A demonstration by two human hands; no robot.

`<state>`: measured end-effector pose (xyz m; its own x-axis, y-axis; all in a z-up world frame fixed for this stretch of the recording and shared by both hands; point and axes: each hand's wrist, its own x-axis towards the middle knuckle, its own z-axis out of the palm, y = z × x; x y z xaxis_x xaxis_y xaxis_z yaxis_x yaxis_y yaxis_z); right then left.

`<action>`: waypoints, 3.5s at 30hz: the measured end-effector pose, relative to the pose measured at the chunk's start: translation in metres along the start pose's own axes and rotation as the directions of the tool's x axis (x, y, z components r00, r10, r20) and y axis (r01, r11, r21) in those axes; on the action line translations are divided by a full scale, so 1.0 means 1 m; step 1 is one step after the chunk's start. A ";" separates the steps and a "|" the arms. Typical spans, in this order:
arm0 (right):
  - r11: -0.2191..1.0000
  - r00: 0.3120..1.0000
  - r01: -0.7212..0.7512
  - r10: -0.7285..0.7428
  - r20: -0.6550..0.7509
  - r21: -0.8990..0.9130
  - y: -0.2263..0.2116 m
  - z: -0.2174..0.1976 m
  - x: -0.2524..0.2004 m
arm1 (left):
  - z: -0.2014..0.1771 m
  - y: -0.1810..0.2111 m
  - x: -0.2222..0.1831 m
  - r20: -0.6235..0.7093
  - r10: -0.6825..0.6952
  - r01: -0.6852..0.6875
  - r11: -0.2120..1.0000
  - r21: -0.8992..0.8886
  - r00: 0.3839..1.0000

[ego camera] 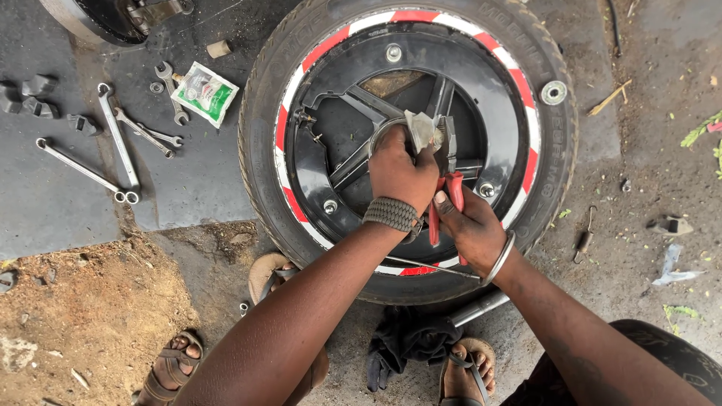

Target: Repairing a motorcycle wheel hub and spokes using mechanical tools.

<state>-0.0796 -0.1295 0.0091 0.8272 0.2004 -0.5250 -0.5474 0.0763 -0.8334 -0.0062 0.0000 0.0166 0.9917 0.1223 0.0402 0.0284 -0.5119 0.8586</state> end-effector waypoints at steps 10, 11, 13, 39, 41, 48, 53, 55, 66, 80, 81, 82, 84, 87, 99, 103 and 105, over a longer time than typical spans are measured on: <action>1.000 1.000 0.004 -0.003 0.015 -0.021 -0.002 0.001 -0.001 | 0.000 0.001 -0.001 0.019 -0.010 0.009 0.999 0.035 1.000; 1.000 1.000 0.002 -0.002 0.015 -0.021 -0.003 0.001 -0.001 | 0.001 0.000 -0.001 0.019 -0.011 0.010 0.999 0.036 1.000; 0.999 0.999 0.040 -0.040 0.030 -0.001 -0.004 0.002 -0.001 | 0.001 -0.001 -0.001 -0.009 0.032 -0.031 0.997 0.065 0.999; 0.936 0.993 0.116 -0.121 0.006 -0.331 0.005 0.001 0.004 | 0.002 -0.005 -0.006 -0.036 -0.080 0.080 0.997 0.003 0.996; 0.929 0.993 0.103 -0.115 -0.011 -0.355 0.006 0.002 0.004 | 0.004 -0.006 -0.007 -0.022 -0.120 0.120 0.993 0.000 0.993; 0.915 0.989 0.124 -0.144 -0.025 -0.383 0.008 0.001 0.005 | 0.011 -0.011 -0.012 -0.073 -0.076 0.074 0.997 -0.037 0.994; 0.957 0.999 0.028 -0.040 -0.034 -0.290 0.003 0.007 0.004 | 0.017 -0.022 -0.014 -0.094 -0.048 0.048 0.999 -0.004 0.994; 0.954 0.994 0.016 -0.046 -0.096 -0.300 -0.002 0.007 0.003 | 0.016 -0.021 -0.013 -0.050 -0.041 0.036 0.995 -0.089 0.998; 0.972 0.893 0.146 -0.049 -0.448 0.184 -0.003 -0.050 0.025 | 0.037 -0.020 -0.071 0.564 0.072 0.173 0.914 -0.368 0.823; 0.983 0.879 0.142 -0.072 -0.471 0.114 -0.041 -0.136 -0.023 | 0.130 0.067 -0.053 0.443 0.053 -0.060 0.998 0.001 0.895; 0.976 0.893 0.214 -0.211 -0.398 -0.038 -0.034 -0.158 -0.034 | 0.140 0.071 -0.050 0.473 0.061 -0.096 0.994 0.050 0.879; 0.939 0.892 0.289 -0.334 -0.305 -0.185 -0.026 -0.179 -0.044 | 0.151 0.074 -0.046 0.502 0.069 -0.136 0.986 0.097 0.862; 0.934 0.884 0.042 -0.200 -0.422 -0.354 -0.002 -0.204 -0.080 | 0.188 0.061 -0.044 0.536 0.123 -0.221 0.968 0.123 0.835; 0.760 0.847 -0.382 0.061 -0.528 -0.526 0.114 -0.218 -0.119 | 0.230 0.048 -0.046 0.606 0.115 -0.270 0.948 0.170 0.787; 0.629 0.707 -0.690 0.480 -0.519 -0.358 0.211 -0.093 -0.110 | 0.381 0.038 -0.043 0.651 -0.278 -0.052 0.897 0.439 0.706; 0.648 0.647 -0.703 0.413 -0.642 -0.292 0.245 -0.080 -0.106 | 0.407 -0.009 -0.039 0.676 -0.317 -0.143 0.835 0.531 0.665; 0.664 0.629 -0.693 0.369 -0.684 -0.280 0.259 -0.080 -0.114 | 0.400 -0.002 -0.039 0.683 -0.346 -0.154 0.816 0.557 0.643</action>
<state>-0.3051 -0.2104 -0.1604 0.4055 -0.5144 -0.7556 -0.9015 -0.3617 -0.2376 0.0053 -0.3441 -0.1913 0.7137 -0.3254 -0.6203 -0.0593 -0.9104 0.4094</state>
